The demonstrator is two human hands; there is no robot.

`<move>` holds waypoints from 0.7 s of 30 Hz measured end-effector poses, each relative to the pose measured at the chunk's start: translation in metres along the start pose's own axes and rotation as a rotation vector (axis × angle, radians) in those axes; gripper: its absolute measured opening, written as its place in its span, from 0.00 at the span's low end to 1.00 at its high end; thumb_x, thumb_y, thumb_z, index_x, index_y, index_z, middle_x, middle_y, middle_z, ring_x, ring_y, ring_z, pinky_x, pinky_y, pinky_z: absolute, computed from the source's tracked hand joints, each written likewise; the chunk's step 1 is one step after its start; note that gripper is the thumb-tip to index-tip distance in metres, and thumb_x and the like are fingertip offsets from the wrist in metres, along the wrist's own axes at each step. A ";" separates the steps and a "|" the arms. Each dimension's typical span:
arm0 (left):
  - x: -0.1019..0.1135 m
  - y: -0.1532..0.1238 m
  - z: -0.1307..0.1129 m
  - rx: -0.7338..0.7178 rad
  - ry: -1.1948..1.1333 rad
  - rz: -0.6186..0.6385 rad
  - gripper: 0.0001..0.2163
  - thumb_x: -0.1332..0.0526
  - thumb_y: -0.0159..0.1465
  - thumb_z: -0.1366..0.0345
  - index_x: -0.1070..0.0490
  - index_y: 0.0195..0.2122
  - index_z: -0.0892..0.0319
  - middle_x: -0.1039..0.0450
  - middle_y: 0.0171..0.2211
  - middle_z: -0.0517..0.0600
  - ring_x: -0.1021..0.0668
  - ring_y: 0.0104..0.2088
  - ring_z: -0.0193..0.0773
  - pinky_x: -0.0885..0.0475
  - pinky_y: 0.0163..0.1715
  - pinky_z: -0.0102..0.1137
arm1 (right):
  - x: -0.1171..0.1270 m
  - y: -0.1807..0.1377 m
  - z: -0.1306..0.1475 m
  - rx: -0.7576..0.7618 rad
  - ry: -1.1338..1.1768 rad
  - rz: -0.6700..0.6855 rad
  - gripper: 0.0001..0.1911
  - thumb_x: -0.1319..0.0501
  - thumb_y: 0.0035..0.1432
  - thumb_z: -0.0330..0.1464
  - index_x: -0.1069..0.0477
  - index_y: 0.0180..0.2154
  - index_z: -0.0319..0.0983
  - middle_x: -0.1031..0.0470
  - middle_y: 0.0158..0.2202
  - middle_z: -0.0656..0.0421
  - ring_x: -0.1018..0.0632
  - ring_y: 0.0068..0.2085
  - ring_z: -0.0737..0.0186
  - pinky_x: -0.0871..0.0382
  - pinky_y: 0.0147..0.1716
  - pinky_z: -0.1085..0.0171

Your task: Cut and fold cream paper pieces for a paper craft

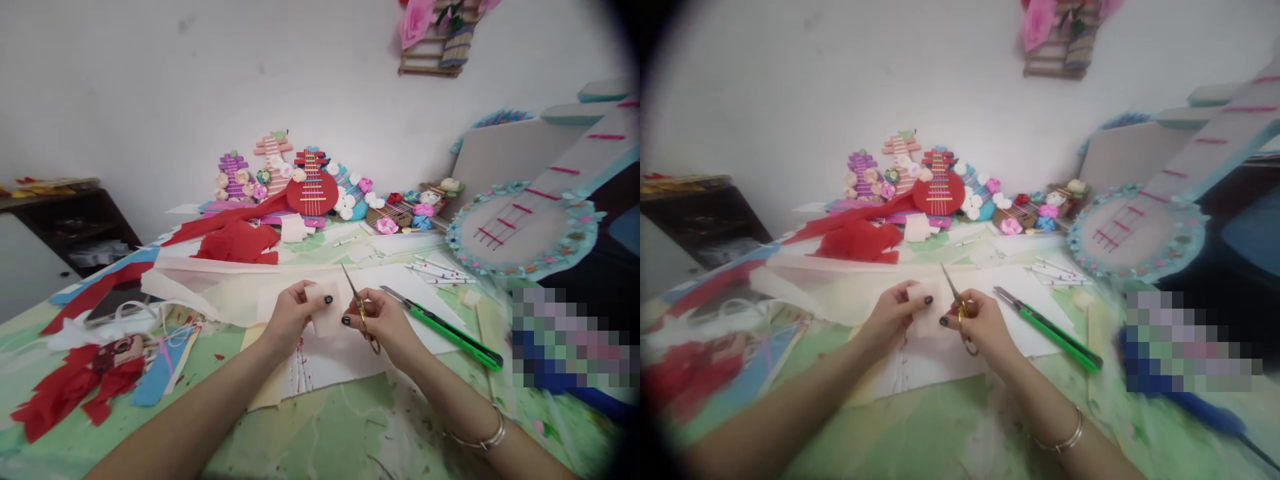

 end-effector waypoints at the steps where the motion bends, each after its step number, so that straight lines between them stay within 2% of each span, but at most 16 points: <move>1: 0.001 -0.001 -0.001 -0.024 -0.007 -0.027 0.14 0.30 0.45 0.67 0.32 0.30 0.62 0.27 0.26 0.46 0.26 0.25 0.32 0.32 0.24 0.24 | -0.002 0.000 0.000 0.004 -0.001 0.008 0.16 0.31 0.37 0.34 0.36 0.26 0.38 0.31 0.21 0.65 0.37 0.17 0.74 0.47 0.15 0.72; 5: 0.003 -0.002 -0.001 -0.036 -0.048 -0.087 0.13 0.30 0.45 0.67 0.31 0.30 0.61 0.28 0.25 0.45 0.26 0.24 0.31 0.31 0.24 0.25 | -0.006 -0.001 0.001 0.027 0.015 0.021 0.16 0.30 0.36 0.32 0.35 0.26 0.37 0.31 0.23 0.64 0.33 0.21 0.72 0.44 0.18 0.72; 11: -0.006 -0.005 0.004 0.044 -0.092 -0.010 0.14 0.30 0.44 0.67 0.28 0.32 0.63 0.26 0.27 0.49 0.25 0.26 0.34 0.30 0.26 0.28 | -0.005 -0.001 0.001 0.015 0.002 0.011 0.13 0.32 0.38 0.31 0.36 0.26 0.38 0.32 0.21 0.65 0.35 0.20 0.73 0.46 0.16 0.72; 15: -0.004 -0.006 0.008 0.069 -0.067 -0.028 0.13 0.30 0.45 0.67 0.27 0.31 0.65 0.25 0.27 0.51 0.25 0.26 0.35 0.30 0.25 0.28 | -0.006 -0.001 0.002 0.022 -0.008 0.025 0.13 0.32 0.38 0.29 0.35 0.26 0.37 0.31 0.22 0.64 0.34 0.20 0.73 0.45 0.17 0.73; 18: -0.001 -0.005 0.008 0.064 -0.080 -0.061 0.12 0.30 0.45 0.67 0.27 0.31 0.64 0.25 0.26 0.49 0.25 0.25 0.34 0.31 0.24 0.27 | -0.005 -0.003 0.002 0.026 -0.010 0.016 0.13 0.33 0.41 0.32 0.36 0.27 0.38 0.34 0.19 0.66 0.38 0.17 0.75 0.47 0.15 0.73; 21: 0.003 -0.005 0.003 0.025 -0.096 -0.110 0.13 0.30 0.45 0.67 0.27 0.31 0.64 0.25 0.27 0.49 0.25 0.26 0.34 0.30 0.26 0.27 | -0.007 -0.005 0.001 0.055 -0.049 0.024 0.13 0.37 0.48 0.38 0.39 0.28 0.39 0.30 0.21 0.64 0.38 0.15 0.74 0.45 0.14 0.71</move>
Point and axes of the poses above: each hand's wrist, its own y-axis towards the middle knuckle, its own x-axis out of the back of the hand, z = x × y, the point moved 7 cm from there along y, towards the middle knuckle
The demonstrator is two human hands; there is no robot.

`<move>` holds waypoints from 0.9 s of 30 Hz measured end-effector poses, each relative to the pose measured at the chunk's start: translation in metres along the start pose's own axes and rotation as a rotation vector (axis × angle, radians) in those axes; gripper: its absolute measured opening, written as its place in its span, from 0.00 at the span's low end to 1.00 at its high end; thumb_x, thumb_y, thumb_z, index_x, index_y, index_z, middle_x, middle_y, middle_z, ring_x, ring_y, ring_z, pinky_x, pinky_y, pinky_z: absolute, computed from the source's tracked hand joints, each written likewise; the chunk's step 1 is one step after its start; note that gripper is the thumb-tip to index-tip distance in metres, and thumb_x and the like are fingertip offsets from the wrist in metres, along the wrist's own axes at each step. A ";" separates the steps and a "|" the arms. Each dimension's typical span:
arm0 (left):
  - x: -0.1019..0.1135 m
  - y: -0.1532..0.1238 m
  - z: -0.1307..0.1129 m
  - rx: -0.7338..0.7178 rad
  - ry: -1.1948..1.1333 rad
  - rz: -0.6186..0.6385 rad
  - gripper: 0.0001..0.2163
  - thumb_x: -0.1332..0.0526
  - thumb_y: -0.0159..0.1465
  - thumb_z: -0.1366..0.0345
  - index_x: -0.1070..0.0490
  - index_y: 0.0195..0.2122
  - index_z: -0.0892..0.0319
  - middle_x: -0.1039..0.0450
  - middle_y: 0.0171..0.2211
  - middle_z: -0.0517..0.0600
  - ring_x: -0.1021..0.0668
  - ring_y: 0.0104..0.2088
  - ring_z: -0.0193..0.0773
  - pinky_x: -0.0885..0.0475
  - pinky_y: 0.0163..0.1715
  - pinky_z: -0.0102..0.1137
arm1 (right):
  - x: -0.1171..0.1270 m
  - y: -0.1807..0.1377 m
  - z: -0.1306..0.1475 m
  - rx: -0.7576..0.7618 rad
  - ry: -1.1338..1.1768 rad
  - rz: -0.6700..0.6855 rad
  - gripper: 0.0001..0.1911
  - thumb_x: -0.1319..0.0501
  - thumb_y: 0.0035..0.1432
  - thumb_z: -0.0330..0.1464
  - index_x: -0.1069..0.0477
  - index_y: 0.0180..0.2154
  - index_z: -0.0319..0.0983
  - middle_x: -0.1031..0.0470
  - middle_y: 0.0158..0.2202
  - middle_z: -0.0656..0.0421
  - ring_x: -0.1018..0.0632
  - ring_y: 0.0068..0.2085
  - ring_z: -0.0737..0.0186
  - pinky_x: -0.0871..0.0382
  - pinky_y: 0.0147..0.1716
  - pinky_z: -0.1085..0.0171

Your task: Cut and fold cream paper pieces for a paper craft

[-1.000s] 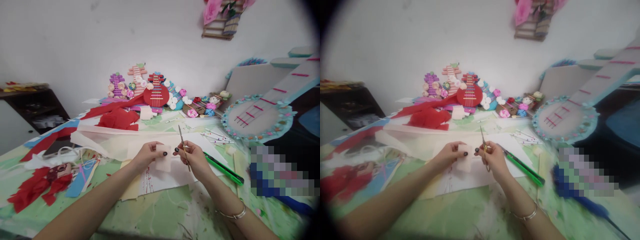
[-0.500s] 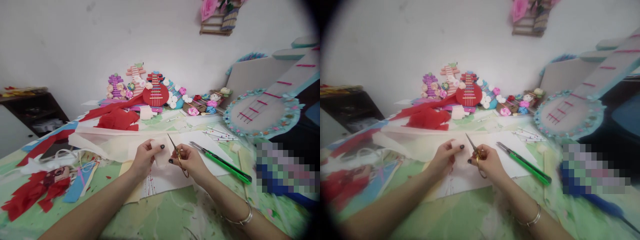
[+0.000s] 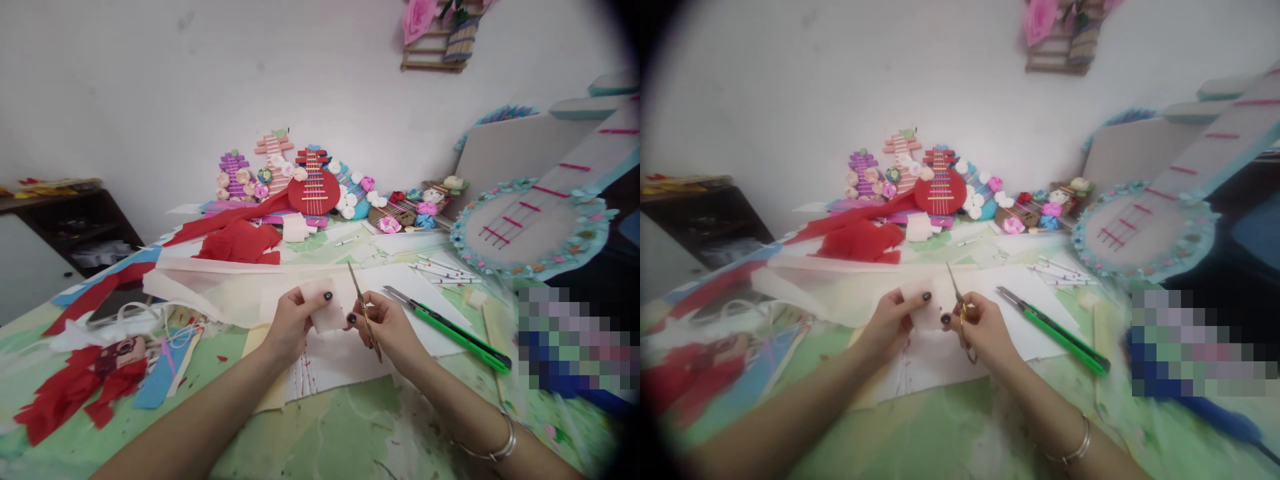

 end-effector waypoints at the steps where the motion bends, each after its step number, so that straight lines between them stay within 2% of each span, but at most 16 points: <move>1: 0.001 0.000 -0.002 -0.016 -0.006 -0.015 0.13 0.30 0.45 0.67 0.27 0.31 0.64 0.25 0.27 0.49 0.25 0.26 0.34 0.30 0.26 0.27 | 0.000 -0.001 -0.001 0.010 -0.029 0.000 0.14 0.38 0.50 0.41 0.39 0.28 0.39 0.28 0.22 0.62 0.38 0.15 0.74 0.44 0.14 0.71; 3: 0.003 0.000 -0.006 -0.045 -0.021 -0.040 0.13 0.30 0.45 0.66 0.27 0.31 0.65 0.25 0.27 0.50 0.25 0.27 0.35 0.30 0.27 0.28 | -0.002 -0.002 -0.002 0.032 -0.095 0.004 0.16 0.42 0.53 0.44 0.40 0.28 0.39 0.26 0.23 0.59 0.38 0.15 0.73 0.45 0.14 0.71; 7: 0.003 -0.003 -0.012 -0.085 -0.043 -0.053 0.13 0.30 0.45 0.66 0.28 0.31 0.65 0.25 0.27 0.50 0.25 0.27 0.35 0.30 0.28 0.28 | -0.010 -0.004 -0.003 0.102 -0.195 0.054 0.19 0.47 0.56 0.48 0.39 0.28 0.38 0.28 0.19 0.59 0.39 0.16 0.73 0.46 0.16 0.71; 12: 0.003 -0.004 -0.014 -0.096 -0.093 -0.069 0.12 0.29 0.45 0.67 0.27 0.30 0.65 0.25 0.27 0.49 0.25 0.27 0.32 0.31 0.28 0.25 | -0.018 -0.006 -0.006 0.137 -0.213 0.097 0.20 0.47 0.55 0.50 0.38 0.29 0.38 0.29 0.20 0.60 0.37 0.18 0.72 0.42 0.18 0.71; 22: 0.002 -0.006 -0.019 -0.162 -0.091 -0.074 0.11 0.30 0.47 0.68 0.26 0.31 0.64 0.24 0.28 0.49 0.25 0.28 0.31 0.30 0.28 0.24 | -0.024 -0.009 -0.001 0.154 -0.190 0.189 0.22 0.46 0.54 0.50 0.35 0.30 0.36 0.28 0.22 0.57 0.35 0.22 0.69 0.41 0.22 0.70; 27: 0.002 -0.006 -0.015 -0.117 -0.101 -0.060 0.11 0.30 0.48 0.67 0.27 0.31 0.65 0.24 0.29 0.50 0.24 0.29 0.32 0.30 0.29 0.25 | -0.025 -0.010 -0.001 0.135 -0.180 0.188 0.22 0.45 0.53 0.50 0.34 0.31 0.35 0.29 0.22 0.58 0.34 0.22 0.69 0.42 0.22 0.70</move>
Point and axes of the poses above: each hand's wrist, its own y-axis towards the middle knuckle, its own x-axis out of the back of the hand, z = x × y, the point moved 7 cm from there along y, towards the middle knuckle
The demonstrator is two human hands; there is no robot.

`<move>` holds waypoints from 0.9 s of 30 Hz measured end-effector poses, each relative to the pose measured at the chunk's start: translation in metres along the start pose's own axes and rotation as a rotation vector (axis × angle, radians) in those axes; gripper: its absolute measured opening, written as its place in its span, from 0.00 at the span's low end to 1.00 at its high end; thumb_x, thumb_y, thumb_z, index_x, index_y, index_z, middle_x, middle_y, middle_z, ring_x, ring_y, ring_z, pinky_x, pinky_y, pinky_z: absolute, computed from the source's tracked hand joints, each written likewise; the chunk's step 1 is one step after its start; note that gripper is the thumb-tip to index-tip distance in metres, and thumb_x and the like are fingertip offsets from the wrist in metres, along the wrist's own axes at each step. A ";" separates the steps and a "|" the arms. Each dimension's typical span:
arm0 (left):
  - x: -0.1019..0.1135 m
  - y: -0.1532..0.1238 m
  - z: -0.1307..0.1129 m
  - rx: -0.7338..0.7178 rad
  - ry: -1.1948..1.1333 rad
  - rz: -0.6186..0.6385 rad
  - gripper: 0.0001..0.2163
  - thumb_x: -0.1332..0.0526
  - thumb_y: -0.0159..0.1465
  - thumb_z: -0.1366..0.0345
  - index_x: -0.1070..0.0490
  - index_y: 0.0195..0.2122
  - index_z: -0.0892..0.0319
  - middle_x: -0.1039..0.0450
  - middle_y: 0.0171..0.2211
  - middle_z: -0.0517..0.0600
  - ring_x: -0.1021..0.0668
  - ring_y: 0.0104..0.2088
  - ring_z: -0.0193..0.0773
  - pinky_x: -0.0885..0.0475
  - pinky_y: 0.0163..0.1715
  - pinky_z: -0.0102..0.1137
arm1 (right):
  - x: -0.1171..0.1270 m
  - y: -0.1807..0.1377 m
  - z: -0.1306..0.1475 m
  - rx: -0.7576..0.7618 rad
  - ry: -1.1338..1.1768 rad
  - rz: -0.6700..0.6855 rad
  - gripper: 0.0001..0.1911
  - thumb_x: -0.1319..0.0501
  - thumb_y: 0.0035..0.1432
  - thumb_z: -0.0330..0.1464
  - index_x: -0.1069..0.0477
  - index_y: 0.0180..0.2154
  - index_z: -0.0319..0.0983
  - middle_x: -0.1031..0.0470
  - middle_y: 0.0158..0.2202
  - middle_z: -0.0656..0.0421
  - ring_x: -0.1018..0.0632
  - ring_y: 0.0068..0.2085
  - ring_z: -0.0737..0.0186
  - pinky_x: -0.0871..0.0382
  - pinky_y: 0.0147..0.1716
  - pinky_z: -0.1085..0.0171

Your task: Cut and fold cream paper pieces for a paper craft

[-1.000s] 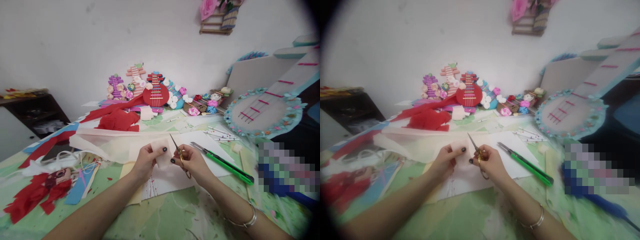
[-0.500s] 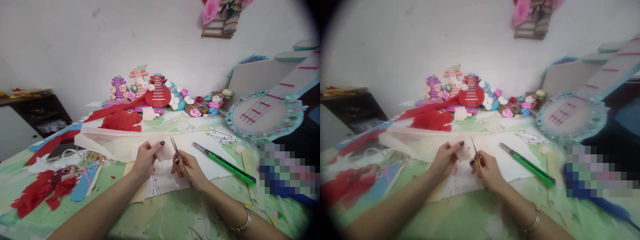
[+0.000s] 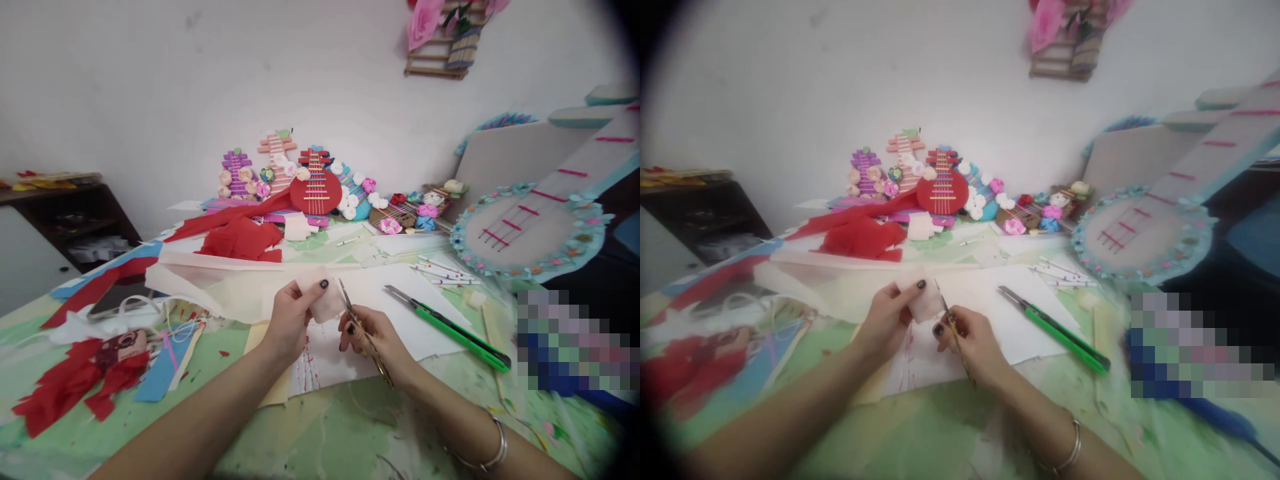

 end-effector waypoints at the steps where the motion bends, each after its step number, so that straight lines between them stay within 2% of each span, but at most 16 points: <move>1: 0.000 0.000 0.000 0.006 -0.009 0.002 0.11 0.30 0.48 0.67 0.27 0.31 0.65 0.24 0.29 0.50 0.24 0.29 0.31 0.30 0.29 0.25 | 0.001 0.000 -0.001 -0.004 -0.002 -0.007 0.22 0.45 0.53 0.50 0.34 0.31 0.36 0.29 0.21 0.58 0.34 0.22 0.69 0.42 0.21 0.70; 18: 0.002 0.003 0.006 0.111 -0.071 -0.023 0.10 0.31 0.49 0.68 0.27 0.31 0.66 0.24 0.30 0.51 0.24 0.30 0.32 0.29 0.30 0.25 | 0.004 0.001 -0.006 -0.096 0.105 -0.029 0.25 0.40 0.47 0.52 0.32 0.28 0.34 0.37 0.13 0.64 0.41 0.15 0.74 0.49 0.14 0.71; 27: 0.004 0.004 0.004 0.128 -0.068 -0.017 0.09 0.31 0.49 0.68 0.27 0.31 0.66 0.24 0.30 0.52 0.24 0.30 0.33 0.29 0.31 0.25 | 0.006 0.001 -0.005 -0.103 0.141 -0.007 0.24 0.41 0.48 0.51 0.32 0.28 0.33 0.37 0.13 0.64 0.42 0.13 0.75 0.50 0.13 0.72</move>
Point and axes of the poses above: each hand's wrist, its own y-axis towards the middle knuckle, its own x-axis out of the back of the hand, z = x × y, the point moved 7 cm from there along y, towards the middle knuckle
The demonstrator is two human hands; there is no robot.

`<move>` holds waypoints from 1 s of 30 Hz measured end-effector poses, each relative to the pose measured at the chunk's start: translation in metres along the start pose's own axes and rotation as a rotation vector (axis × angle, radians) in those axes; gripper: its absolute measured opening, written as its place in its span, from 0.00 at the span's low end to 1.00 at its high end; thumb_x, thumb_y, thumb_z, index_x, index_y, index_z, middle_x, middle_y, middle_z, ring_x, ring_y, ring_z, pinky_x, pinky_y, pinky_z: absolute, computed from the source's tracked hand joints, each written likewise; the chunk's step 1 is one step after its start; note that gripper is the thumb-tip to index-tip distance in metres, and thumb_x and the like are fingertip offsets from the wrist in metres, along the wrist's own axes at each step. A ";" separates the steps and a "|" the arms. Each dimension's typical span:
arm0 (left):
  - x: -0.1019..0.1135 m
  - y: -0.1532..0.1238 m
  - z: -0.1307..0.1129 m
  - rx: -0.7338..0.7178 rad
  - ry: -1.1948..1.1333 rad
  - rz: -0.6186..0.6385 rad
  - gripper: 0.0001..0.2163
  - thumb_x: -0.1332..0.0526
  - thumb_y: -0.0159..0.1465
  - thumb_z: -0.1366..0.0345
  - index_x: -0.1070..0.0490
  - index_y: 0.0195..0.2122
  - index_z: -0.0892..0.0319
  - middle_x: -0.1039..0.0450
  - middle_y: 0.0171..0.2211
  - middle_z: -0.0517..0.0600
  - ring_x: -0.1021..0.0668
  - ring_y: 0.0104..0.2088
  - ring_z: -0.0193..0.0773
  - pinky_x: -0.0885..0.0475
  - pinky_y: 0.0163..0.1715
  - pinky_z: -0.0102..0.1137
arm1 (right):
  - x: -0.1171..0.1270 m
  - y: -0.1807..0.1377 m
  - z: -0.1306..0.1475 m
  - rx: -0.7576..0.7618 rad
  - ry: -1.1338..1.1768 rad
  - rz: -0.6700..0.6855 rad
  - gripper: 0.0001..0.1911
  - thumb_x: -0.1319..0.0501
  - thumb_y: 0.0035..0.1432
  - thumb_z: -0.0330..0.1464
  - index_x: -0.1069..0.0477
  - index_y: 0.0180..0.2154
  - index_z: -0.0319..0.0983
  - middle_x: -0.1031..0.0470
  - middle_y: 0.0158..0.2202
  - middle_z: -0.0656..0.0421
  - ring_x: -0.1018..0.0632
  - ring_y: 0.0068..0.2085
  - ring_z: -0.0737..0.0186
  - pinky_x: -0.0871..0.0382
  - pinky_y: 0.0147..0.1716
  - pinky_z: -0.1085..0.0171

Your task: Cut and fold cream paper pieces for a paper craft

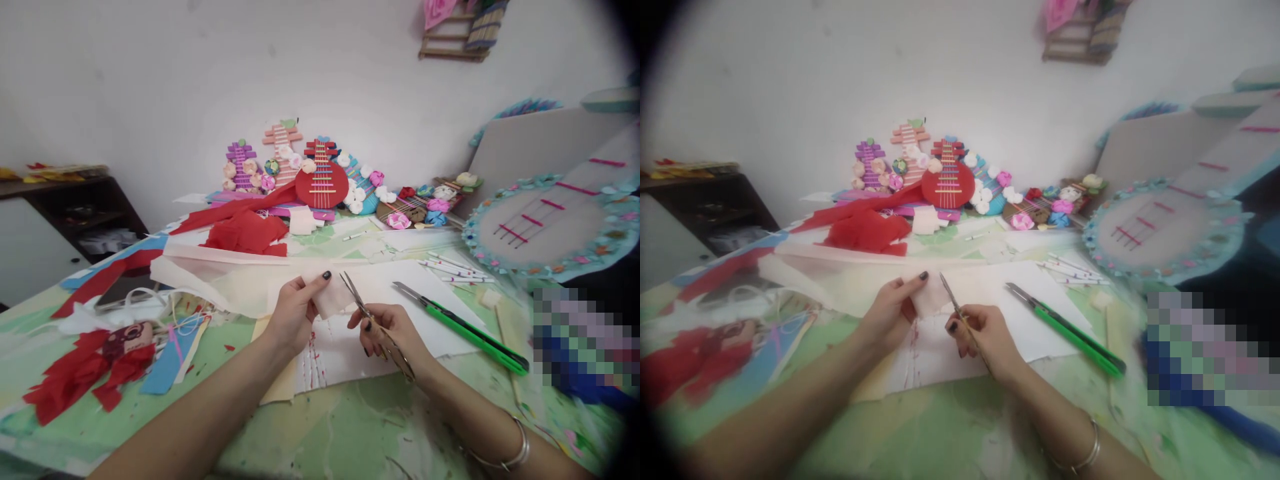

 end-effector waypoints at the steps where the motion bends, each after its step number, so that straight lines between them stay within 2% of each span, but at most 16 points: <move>1: 0.000 0.000 0.000 0.001 0.002 0.003 0.10 0.31 0.49 0.68 0.27 0.31 0.66 0.24 0.30 0.52 0.24 0.29 0.33 0.29 0.30 0.26 | 0.000 0.000 0.000 0.000 0.003 0.002 0.24 0.41 0.48 0.51 0.32 0.27 0.34 0.37 0.13 0.64 0.42 0.13 0.75 0.49 0.13 0.72; 5: -0.003 0.000 0.000 0.010 -0.001 0.020 0.10 0.31 0.49 0.68 0.27 0.30 0.66 0.25 0.29 0.51 0.25 0.28 0.32 0.29 0.30 0.26 | 0.000 0.001 -0.001 -0.006 -0.017 0.013 0.24 0.41 0.48 0.51 0.34 0.24 0.34 0.37 0.12 0.63 0.42 0.13 0.75 0.50 0.13 0.71; 30: -0.003 -0.001 0.000 0.019 -0.017 -0.001 0.09 0.30 0.48 0.69 0.27 0.28 0.66 0.25 0.27 0.50 0.25 0.27 0.32 0.30 0.29 0.25 | 0.002 0.002 -0.009 -0.045 -0.070 0.007 0.21 0.40 0.50 0.48 0.31 0.26 0.34 0.38 0.11 0.64 0.43 0.12 0.75 0.52 0.12 0.73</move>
Point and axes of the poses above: each hand's wrist, its own y-axis towards the middle knuckle, its own x-axis out of the back of the hand, z = x × y, the point moved 7 cm from there along y, towards the middle knuckle
